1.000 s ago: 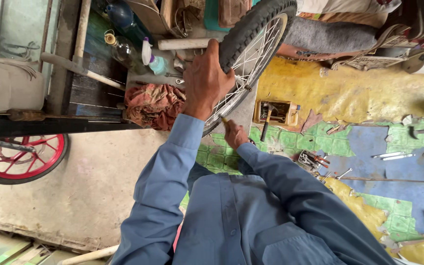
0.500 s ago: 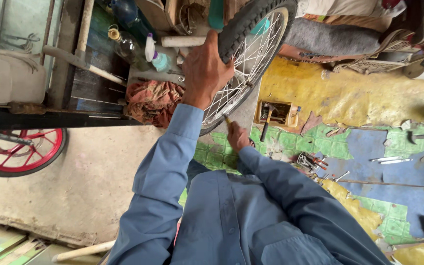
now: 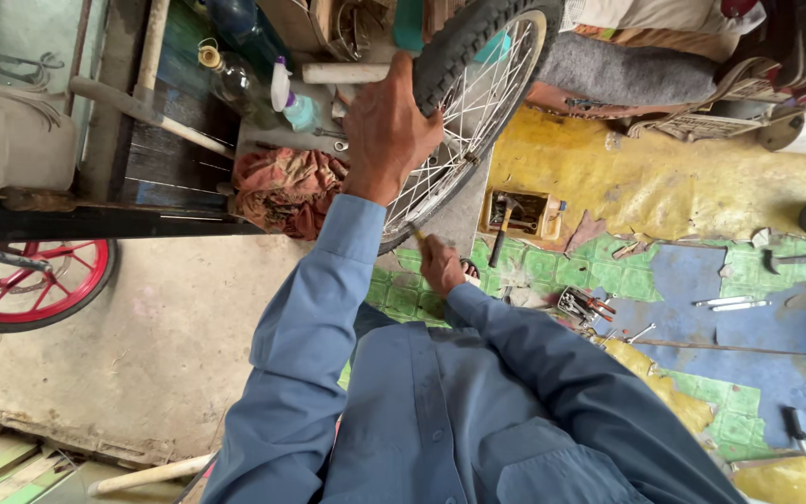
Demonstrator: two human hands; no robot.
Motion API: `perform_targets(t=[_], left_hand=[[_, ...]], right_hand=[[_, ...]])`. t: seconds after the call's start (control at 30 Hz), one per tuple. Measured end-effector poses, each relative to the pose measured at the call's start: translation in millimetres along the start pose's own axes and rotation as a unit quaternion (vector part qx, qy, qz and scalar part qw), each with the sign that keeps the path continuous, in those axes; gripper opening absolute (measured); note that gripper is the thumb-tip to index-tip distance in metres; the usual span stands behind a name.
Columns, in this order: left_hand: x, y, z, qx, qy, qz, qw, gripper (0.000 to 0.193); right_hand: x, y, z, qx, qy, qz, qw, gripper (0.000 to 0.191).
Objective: The person uses a tire lever to pry the tire bead off the rim of a bicycle wheel. They repeatedly insert the lever between the tire and rim, rotate the wheel, and continue working around the circumference to loosen the tire.
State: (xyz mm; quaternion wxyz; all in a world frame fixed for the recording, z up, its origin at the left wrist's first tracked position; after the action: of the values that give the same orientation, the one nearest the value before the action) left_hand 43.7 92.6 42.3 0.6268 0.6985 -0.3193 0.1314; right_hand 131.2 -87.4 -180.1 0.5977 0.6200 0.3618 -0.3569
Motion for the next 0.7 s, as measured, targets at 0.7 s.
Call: perform_targets(t=[0.7], left_hand=[[9,5,12,-0.003,0.002,-0.014,1.000,0.052]], right_hand=[[-1,17,-52,-0.184,-0.040,0.140,0.972,0.027]])
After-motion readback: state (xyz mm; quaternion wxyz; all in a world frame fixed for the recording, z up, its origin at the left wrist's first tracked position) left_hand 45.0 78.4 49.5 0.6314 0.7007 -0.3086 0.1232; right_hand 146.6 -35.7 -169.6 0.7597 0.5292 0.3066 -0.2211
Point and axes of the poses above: each hand's wrist, its own z-axis away from the middle knuckle, its own y-axis out of the back of the hand, x = y × z, the point moved 3 cm from there along -z, towards the middle knuckle, and after that the axes turned 3 degrees about -x, right-handed, at the moved point
